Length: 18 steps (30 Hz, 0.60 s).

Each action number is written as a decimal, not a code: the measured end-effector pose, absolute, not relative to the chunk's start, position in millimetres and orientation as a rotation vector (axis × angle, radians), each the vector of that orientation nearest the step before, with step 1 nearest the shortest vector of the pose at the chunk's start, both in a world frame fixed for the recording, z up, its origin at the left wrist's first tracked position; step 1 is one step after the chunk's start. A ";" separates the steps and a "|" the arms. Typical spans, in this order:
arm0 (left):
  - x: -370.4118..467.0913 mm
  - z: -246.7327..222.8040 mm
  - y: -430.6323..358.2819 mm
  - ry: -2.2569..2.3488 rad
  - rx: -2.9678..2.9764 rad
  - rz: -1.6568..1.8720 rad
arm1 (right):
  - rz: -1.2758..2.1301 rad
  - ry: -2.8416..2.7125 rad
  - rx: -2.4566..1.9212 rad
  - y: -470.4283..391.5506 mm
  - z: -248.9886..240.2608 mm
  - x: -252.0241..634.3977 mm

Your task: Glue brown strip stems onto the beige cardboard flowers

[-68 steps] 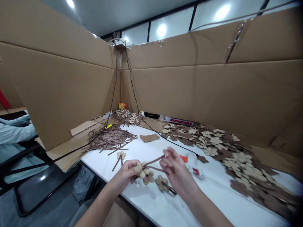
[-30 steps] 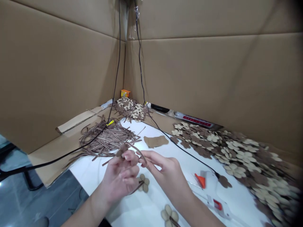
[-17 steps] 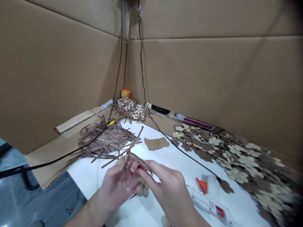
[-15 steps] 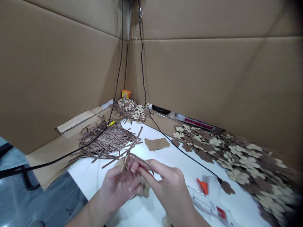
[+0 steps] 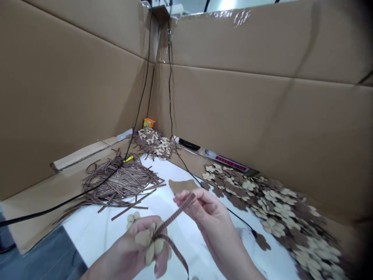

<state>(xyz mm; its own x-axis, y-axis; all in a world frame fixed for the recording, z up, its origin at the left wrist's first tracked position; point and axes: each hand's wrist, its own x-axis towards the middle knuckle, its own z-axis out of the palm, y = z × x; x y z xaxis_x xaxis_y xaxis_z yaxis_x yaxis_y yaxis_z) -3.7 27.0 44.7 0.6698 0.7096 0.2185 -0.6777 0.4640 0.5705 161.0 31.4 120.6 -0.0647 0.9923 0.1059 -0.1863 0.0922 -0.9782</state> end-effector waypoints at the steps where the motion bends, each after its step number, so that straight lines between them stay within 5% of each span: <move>1: -3.4 42.7 26.1 0.083 0.713 0.853 | 1.349 -1.063 -0.894 32.1 120.0 159.2; 9: -4.1 47.8 29.9 0.123 0.710 0.898 | 1.738 -0.604 -0.758 31.8 108.5 134.6; 18: -26.9 53.2 42.1 0.371 0.751 0.961 | 1.914 -0.927 -1.165 32.7 130.0 151.0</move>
